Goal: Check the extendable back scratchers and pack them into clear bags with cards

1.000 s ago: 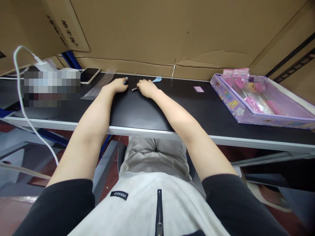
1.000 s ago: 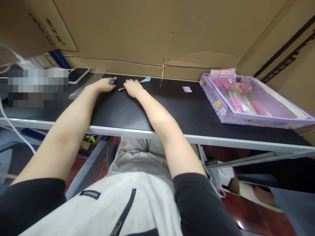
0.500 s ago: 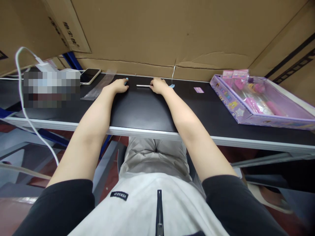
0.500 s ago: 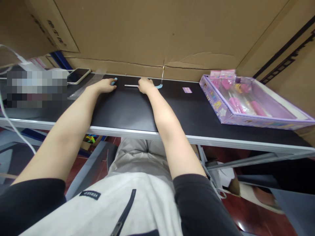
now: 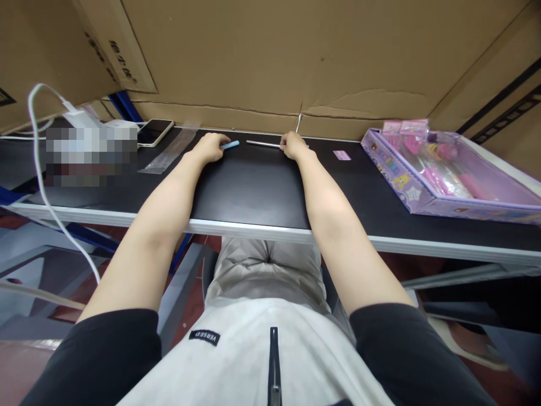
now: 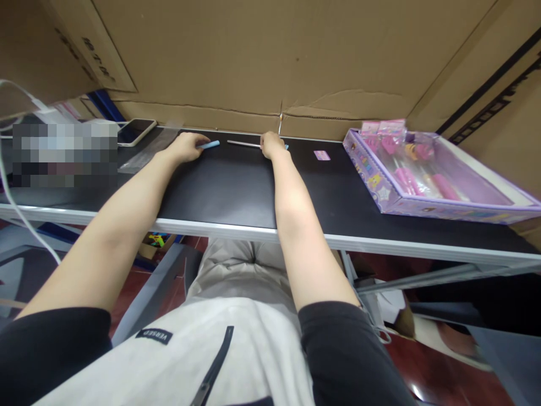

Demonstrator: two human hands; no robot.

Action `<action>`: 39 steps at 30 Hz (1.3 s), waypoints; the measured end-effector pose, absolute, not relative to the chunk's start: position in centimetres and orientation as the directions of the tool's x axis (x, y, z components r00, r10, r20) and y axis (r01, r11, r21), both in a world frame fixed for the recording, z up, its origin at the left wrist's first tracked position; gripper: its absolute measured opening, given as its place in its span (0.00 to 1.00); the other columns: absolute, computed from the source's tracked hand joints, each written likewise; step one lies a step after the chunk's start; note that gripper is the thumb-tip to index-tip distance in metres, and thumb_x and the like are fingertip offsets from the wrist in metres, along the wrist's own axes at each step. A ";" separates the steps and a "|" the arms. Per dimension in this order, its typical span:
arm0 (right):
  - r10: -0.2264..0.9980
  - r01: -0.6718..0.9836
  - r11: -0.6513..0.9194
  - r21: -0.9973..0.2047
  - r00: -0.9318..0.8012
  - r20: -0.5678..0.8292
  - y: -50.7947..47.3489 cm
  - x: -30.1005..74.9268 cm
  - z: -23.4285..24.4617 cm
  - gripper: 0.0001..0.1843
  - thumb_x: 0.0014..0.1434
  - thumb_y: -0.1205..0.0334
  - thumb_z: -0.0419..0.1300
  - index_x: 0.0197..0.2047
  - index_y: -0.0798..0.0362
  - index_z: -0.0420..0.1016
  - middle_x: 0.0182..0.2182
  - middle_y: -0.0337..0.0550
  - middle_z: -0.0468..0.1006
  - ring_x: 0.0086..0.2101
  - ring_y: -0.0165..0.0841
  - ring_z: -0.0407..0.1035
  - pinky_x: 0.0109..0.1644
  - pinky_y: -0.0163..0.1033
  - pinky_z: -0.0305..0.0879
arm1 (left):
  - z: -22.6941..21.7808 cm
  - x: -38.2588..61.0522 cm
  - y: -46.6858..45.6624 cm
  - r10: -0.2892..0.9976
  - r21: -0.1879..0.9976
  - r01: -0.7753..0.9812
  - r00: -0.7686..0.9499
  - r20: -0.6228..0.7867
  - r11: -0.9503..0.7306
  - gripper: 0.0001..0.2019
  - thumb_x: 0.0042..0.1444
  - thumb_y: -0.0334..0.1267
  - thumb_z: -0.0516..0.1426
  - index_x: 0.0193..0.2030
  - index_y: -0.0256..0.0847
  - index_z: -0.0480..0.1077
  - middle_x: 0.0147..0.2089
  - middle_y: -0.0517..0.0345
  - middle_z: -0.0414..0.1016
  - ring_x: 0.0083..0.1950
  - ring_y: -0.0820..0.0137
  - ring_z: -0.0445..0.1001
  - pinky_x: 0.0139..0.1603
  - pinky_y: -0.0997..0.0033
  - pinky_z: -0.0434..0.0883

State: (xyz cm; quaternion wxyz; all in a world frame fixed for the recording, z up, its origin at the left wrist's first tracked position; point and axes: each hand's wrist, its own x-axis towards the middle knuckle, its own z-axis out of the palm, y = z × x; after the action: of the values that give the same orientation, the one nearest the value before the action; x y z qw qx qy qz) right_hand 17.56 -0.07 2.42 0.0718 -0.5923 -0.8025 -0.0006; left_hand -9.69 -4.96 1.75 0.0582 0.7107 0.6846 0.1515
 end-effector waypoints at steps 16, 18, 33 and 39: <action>0.895 0.850 0.442 -0.285 -0.394 0.212 3.2 24.8 0.1 0.10 0.66 0.68 0.66 0.33 0.50 0.73 0.43 0.51 0.84 0.48 0.45 0.79 0.60 0.52 0.75 | -2.8 -8.7 -0.5 0.930 0.363 0.888 0.160 0.332 -0.282 0.17 0.67 0.38 0.58 0.58 0.36 0.81 0.60 0.39 0.79 0.65 0.51 0.77 0.72 0.54 0.70; 0.881 0.838 0.464 -0.287 -0.403 0.248 3.2 24.9 -0.4 0.09 0.66 0.68 0.66 0.34 0.50 0.73 0.46 0.54 0.83 0.50 0.46 0.78 0.62 0.53 0.74 | -2.9 -8.9 -0.2 0.935 0.375 0.891 0.131 0.329 -0.256 0.14 0.68 0.39 0.59 0.55 0.37 0.80 0.59 0.39 0.79 0.65 0.50 0.76 0.73 0.53 0.69; 0.792 0.735 0.600 -0.316 -0.490 0.363 2.1 22.4 -1.3 0.06 0.71 0.62 0.62 0.39 0.49 0.73 0.43 0.55 0.81 0.49 0.50 0.75 0.61 0.56 0.72 | -2.1 -7.7 -0.8 0.904 0.414 0.829 0.229 0.361 -0.375 0.10 0.65 0.37 0.61 0.50 0.40 0.81 0.53 0.46 0.80 0.60 0.54 0.77 0.68 0.55 0.70; 0.783 0.732 0.610 -0.303 -0.498 0.373 2.2 22.7 -1.0 0.03 0.71 0.63 0.61 0.42 0.50 0.74 0.44 0.54 0.82 0.49 0.50 0.77 0.61 0.55 0.72 | -1.4 -7.6 -1.5 0.896 0.444 0.801 0.246 0.369 -0.403 0.10 0.64 0.39 0.61 0.48 0.42 0.82 0.51 0.48 0.83 0.57 0.55 0.78 0.65 0.56 0.72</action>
State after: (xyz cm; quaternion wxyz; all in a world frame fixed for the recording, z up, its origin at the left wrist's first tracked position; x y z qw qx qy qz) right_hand 22.69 2.17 -1.00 0.2424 -0.4385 -0.8638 0.0525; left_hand -7.59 -1.51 -1.43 0.0820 0.7851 0.5404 0.2915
